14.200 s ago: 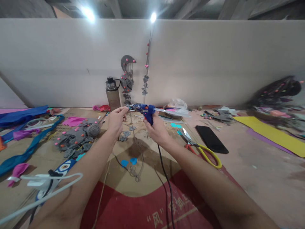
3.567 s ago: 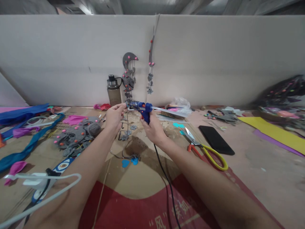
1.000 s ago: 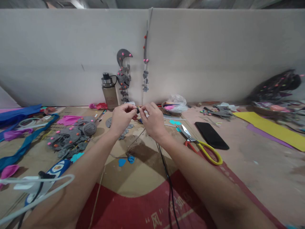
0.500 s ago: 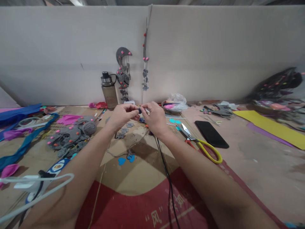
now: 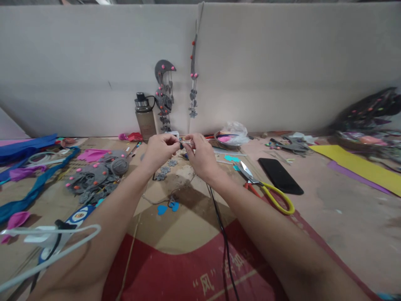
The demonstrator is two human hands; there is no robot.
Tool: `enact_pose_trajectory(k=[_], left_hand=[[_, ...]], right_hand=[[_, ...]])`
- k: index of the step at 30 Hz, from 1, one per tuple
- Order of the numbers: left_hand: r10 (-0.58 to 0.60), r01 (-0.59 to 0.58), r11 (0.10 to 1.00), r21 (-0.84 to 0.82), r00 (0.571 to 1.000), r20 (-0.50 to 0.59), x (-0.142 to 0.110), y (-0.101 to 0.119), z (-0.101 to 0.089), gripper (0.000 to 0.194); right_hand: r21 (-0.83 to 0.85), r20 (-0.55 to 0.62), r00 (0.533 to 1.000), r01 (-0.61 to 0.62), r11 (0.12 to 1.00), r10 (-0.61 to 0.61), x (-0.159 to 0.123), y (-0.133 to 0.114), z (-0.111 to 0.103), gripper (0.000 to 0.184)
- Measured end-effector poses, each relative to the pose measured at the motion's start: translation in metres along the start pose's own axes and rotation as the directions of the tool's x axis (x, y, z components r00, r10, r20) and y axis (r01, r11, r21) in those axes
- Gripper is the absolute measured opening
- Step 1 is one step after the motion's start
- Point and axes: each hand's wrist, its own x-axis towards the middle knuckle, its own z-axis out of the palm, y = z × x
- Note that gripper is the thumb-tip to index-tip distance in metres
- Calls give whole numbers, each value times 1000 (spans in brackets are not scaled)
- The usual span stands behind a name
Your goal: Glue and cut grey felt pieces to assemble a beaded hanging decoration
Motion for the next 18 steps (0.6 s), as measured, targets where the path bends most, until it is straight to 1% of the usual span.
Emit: enact_pose_trajectory(k=[4, 7, 11, 15, 18], left_hand=[[-74, 67, 986, -153, 996, -41, 2, -5, 1, 11], [-107, 92, 973, -211, 992, -60, 3, -5, 3, 12], [-130, 105, 962, -252, 988, -87, 2, -5, 8, 14], [-130, 98, 952, -292, 987, -91, 1, -4, 10, 14], [-152, 115, 929, -352, 985, -80, 0, -1, 12, 13]], right_hand=[[81, -2, 1000, -31, 996, 31, -2, -3, 4, 7], [183, 8, 991, -136, 974, 137, -3, -8, 6, 10], [347, 50, 956, -289, 892, 290, -2, -11, 7, 14], [458, 78, 925, -366, 810, 373, 1, -9, 10, 14], [540, 107, 891, -424, 727, 441, 2, -6, 14, 18]])
